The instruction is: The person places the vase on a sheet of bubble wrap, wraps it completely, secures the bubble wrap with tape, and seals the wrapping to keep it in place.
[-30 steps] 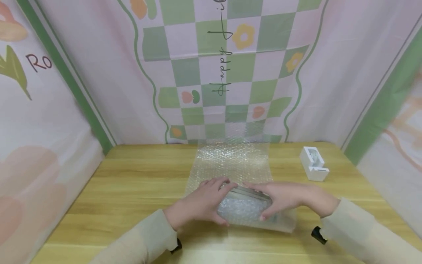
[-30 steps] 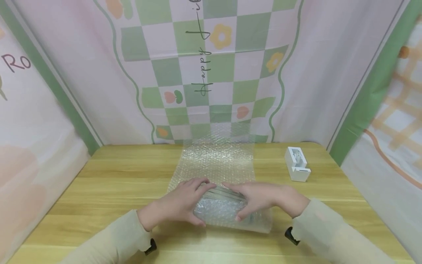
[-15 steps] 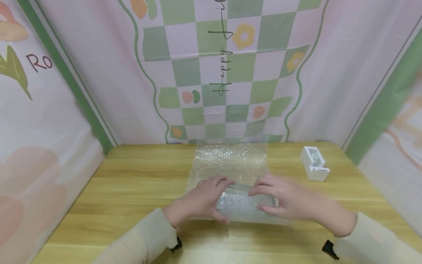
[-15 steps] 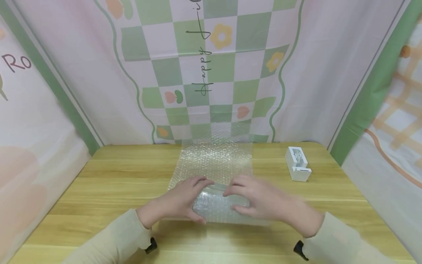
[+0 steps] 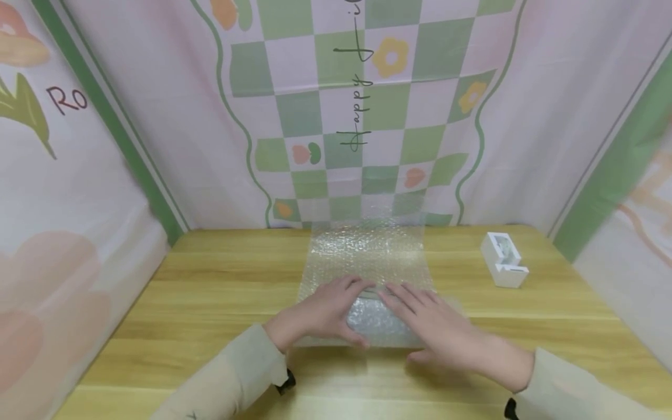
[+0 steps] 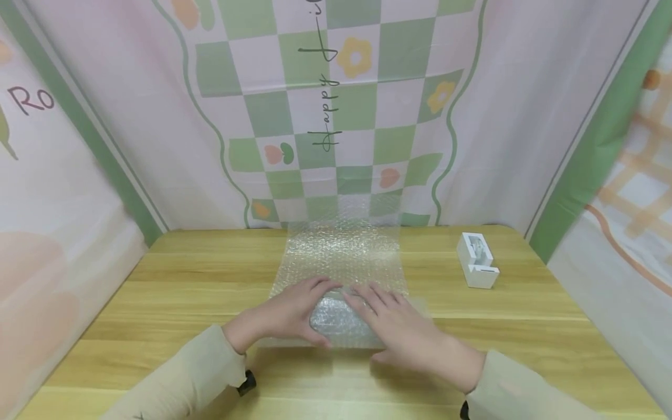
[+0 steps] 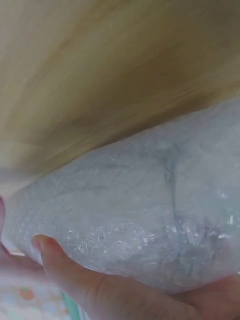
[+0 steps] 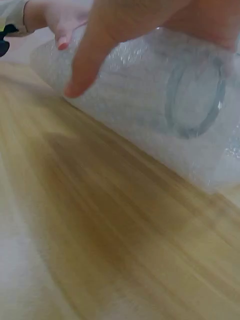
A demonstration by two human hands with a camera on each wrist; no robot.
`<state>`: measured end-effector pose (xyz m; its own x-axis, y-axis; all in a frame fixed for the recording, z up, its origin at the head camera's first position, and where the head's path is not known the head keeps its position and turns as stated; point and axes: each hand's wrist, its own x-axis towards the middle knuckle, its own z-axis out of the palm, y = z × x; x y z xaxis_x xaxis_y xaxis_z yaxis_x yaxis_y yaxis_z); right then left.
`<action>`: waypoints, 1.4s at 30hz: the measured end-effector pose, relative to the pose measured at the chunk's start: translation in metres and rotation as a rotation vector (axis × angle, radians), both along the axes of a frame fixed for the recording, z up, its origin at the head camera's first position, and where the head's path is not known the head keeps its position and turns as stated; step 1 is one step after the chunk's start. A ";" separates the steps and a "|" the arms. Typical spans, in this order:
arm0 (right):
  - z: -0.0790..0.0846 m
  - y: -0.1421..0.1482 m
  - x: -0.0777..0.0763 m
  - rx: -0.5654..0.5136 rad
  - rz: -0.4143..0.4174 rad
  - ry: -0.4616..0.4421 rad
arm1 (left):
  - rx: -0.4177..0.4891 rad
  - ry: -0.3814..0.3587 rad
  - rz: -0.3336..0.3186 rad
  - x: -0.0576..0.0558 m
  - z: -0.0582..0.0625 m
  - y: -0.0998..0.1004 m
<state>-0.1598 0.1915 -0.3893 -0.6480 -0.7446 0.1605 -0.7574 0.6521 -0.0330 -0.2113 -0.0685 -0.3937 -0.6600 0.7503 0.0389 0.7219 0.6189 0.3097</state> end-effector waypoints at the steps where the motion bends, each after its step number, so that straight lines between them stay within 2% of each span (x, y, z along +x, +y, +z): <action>1: -0.001 -0.001 -0.003 0.000 -0.009 0.020 | 0.005 -0.008 0.000 0.000 0.000 -0.001; 4: -0.006 -0.003 -0.011 -0.022 -0.015 0.076 | 0.013 -0.022 -0.004 -0.001 0.001 -0.002; 8: -0.009 0.000 -0.018 -0.075 0.030 0.106 | 0.019 -0.017 -0.022 -0.004 0.001 -0.001; 13: -0.005 0.000 -0.023 -0.049 0.064 0.130 | 0.029 -0.040 -0.021 -0.008 -0.001 -0.002; 19: 0.000 0.001 -0.025 -0.029 0.092 0.072 | 0.037 -0.108 -0.020 -0.006 0.003 -0.005; 28: 0.003 0.005 -0.018 -0.041 0.066 -0.118 | 0.021 -0.232 -0.035 -0.003 0.011 -0.006; 38: 0.006 0.004 -0.015 -0.040 0.098 -0.162 | 0.029 -0.290 -0.070 -0.004 0.010 -0.008; 42: 0.008 0.003 -0.015 -0.037 0.105 -0.184 | 0.025 -0.286 -0.079 -0.005 0.008 -0.010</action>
<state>-0.1744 0.1946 -0.3818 -0.5882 -0.8052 0.0748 -0.8000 0.5659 -0.1992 -0.2159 -0.0785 -0.3858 -0.5860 0.8012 -0.1212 0.6489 0.5536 0.5221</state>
